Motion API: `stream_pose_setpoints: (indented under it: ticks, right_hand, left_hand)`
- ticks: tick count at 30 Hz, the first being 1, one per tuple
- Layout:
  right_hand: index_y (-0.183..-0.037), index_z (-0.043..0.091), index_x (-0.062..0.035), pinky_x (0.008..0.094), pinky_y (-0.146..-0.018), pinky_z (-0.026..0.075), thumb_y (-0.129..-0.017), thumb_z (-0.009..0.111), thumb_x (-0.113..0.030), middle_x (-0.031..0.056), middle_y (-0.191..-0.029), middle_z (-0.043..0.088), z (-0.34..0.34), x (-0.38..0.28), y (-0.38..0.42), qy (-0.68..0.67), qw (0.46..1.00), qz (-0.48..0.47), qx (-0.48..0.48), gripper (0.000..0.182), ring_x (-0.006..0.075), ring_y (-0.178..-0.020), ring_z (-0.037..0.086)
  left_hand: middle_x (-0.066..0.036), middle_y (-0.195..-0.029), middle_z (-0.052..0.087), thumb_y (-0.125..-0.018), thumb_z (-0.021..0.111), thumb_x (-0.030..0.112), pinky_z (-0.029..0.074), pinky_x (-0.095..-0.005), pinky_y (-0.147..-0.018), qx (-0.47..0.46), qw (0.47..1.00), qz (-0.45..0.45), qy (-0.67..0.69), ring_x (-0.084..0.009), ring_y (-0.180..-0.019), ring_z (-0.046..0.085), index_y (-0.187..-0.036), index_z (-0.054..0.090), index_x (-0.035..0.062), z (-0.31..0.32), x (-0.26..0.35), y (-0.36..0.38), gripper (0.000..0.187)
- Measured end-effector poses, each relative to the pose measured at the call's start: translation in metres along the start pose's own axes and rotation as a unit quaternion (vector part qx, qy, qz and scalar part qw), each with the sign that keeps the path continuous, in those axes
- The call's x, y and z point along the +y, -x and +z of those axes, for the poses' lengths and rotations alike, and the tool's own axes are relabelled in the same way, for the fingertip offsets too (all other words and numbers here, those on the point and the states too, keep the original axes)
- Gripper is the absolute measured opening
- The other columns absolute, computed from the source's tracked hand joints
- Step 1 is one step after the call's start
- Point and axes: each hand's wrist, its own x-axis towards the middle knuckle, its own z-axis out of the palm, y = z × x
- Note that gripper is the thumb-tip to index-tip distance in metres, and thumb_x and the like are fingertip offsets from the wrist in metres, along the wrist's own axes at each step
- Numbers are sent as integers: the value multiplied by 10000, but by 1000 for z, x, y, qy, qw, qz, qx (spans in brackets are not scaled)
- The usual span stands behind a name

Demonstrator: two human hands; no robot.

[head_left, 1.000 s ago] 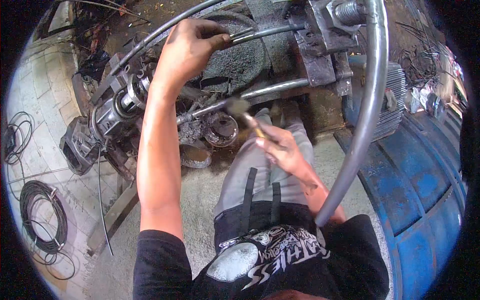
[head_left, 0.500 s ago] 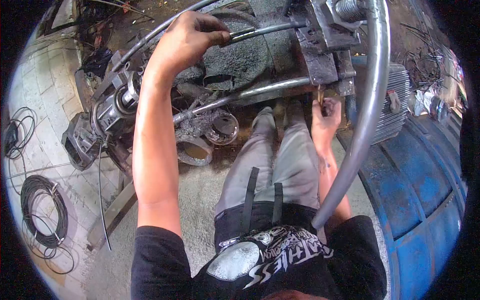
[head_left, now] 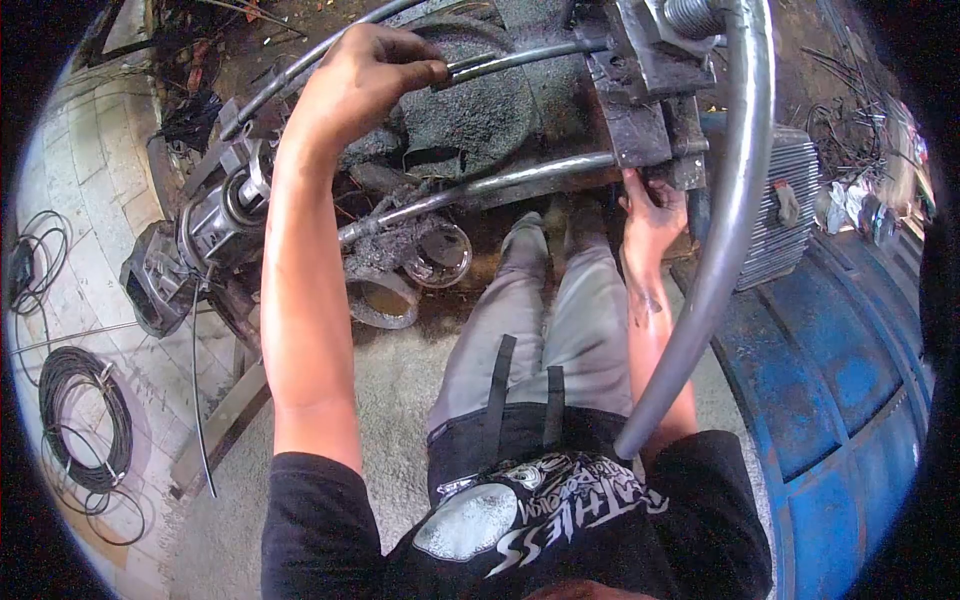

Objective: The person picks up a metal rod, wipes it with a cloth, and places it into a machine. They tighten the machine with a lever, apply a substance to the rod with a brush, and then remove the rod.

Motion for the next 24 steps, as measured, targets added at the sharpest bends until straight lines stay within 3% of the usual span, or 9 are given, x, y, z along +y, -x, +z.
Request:
stream_pose_setpoints:
  ticks: [5, 7, 10, 13, 15, 19, 21, 22, 24]
  right_hand:
    - [-911, 551, 5, 226, -568, 512, -784, 757, -70, 55, -821, 607, -9, 6, -4, 57, 997, -36, -24, 253, 89, -676, 570]
    - [-923, 551, 5, 227, -577, 513, -788, 754, -68, 53, -821, 608, -10, -3, 2, 93, 995, -5, -33, 254, 88, -679, 569]
    - [-942, 554, 0, 228, -597, 514, -789, 752, -66, 51, -830, 609, -10, -14, 5, 144, 988, 31, -44, 259, 89, -692, 572]
    - [-957, 557, 5, 232, -618, 515, -785, 753, -59, 57, -852, 607, -12, -14, 5, 131, 989, 53, -48, 269, 96, -711, 577]
    - [-976, 560, 13, 228, -643, 498, -779, 753, -47, 58, -866, 604, -12, -14, 4, 139, 988, 45, -49, 282, 103, -720, 580]
    - [-1015, 560, 34, 236, -708, 477, -784, 752, -59, 70, -907, 603, -16, -12, 3, 156, 985, 20, -71, 314, 123, -775, 586]
    - [-1071, 559, 45, 265, -796, 455, -845, 698, -120, 89, -998, 591, -14, -21, 9, 137, 987, -5, -85, 312, 159, -882, 575]
    - [-1071, 559, 45, 265, -796, 455, -845, 698, -120, 89, -998, 591, -17, -28, 11, 138, 986, -11, -88, 312, 159, -882, 575]
    - [-1186, 491, 40, 316, -821, 501, -872, 638, -110, 112, -1004, 601, -29, -41, 21, 160, 985, 23, -55, 379, 174, -910, 604]
  left_hand:
    - [-107, -865, 712, -764, 698, 253, 485, -301, -770, 17, 1000, 4, 17, -178, -801, 655, -955, 719, 32, 0, 6, 6, 293]
    - [-105, -866, 712, -770, 696, 250, 484, -298, -773, 37, 999, 3, 10, -175, -800, 653, -957, 719, 30, 0, 7, 8, 289]
    - [-89, -944, 701, -786, 700, 255, 455, -283, -857, 4, 999, -21, 36, -177, -906, 632, -953, 709, 0, 3, -3, 3, 304]
    - [-96, -864, 714, -786, 695, 245, 480, -286, -760, 23, 998, 25, 60, -165, -796, 649, -967, 717, 28, 6, -12, 2, 283]
    - [-88, -945, 701, -786, 709, 284, 454, -280, -857, 11, 998, -12, 65, -177, -894, 631, -962, 706, 0, 5, -8, 3, 335]
    - [-105, -940, 700, -801, 697, 276, 462, -290, -842, 10, 998, -11, 62, -175, -883, 632, -968, 703, -3, 7, -4, 5, 325]
    - [-118, -861, 704, -823, 666, 249, 488, -309, -754, 127, 992, -15, -11, -229, -801, 662, -940, 710, 37, 10, 15, 20, 246]
    - [-138, -867, 694, -835, 660, 204, 497, -320, -745, 227, 967, 66, -98, -259, -804, 665, -922, 694, 18, 16, 12, 30, 208]
    - [-164, -874, 680, -832, 652, 105, 504, -329, -711, 274, 957, -61, 77, -227, -792, 662, -905, 669, -8, 34, 37, 81, 136]
